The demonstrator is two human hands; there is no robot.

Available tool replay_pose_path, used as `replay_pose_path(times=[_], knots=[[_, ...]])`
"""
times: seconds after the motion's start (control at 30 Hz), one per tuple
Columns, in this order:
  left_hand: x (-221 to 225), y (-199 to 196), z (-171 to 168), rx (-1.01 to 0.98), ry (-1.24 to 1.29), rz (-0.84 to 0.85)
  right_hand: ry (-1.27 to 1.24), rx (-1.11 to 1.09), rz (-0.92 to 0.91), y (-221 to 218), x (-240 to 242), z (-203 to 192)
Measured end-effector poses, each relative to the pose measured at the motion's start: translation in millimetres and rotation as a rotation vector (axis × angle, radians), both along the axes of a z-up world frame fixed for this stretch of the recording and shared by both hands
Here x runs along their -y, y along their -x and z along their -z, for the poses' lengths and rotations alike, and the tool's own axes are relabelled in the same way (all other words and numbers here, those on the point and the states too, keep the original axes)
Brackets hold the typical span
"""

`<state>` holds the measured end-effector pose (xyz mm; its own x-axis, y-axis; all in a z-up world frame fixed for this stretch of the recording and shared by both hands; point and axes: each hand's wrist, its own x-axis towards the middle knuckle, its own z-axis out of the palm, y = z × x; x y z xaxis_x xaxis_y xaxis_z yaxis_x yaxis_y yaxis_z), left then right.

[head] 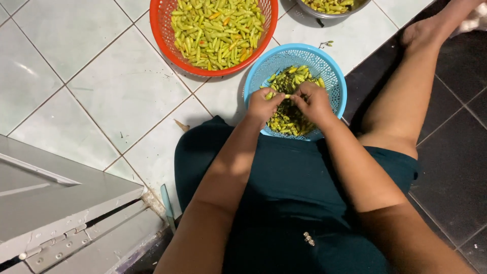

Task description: A person sits on the floor and manually removes the stems from green chilies, placing the cleaned chilies into a blue plastic basket.

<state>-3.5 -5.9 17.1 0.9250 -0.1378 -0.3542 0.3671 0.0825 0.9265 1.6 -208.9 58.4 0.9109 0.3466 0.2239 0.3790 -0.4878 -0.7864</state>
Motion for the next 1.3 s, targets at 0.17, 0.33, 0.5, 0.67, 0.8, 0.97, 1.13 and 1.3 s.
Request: replay_pose_path(times=[0.17, 0.33, 0.5, 0.67, 0.8, 0.97, 1.13, 1.3], knots=[[4, 9, -28, 0.050, -0.111, -0.206, 0.167, 0.146, 0.256, 4, -11, 7], [-24, -1, -155, 0.019, 0.053, -0.563, 0.591, 0.189, 0.179, 6, -13, 18], [-109, -104, -74, 0.059, 0.392, -0.651, 0.678, 0.304, -0.076, 34, -52, 7], [-102, -74, -104, 0.209, 0.056, -0.518, 0.887, 0.228, -0.060, 35, -64, 33], [-58, -15, -104, 0.042, -0.111, -0.450, 0.628, 0.125, -0.015, 28, -46, 26], [-12, 8, 15, 0.288, -0.273, 0.083, -0.464, -0.532, 0.095, 9, -5, 19], [-6, 4, 11, 0.285, -0.315, 0.118, -0.648, -0.504, 0.170, 9, -5, 2], [-8, 3, 16, 0.290, -0.120, 0.098, -0.629, -0.455, 0.160, 10, -9, -5]])
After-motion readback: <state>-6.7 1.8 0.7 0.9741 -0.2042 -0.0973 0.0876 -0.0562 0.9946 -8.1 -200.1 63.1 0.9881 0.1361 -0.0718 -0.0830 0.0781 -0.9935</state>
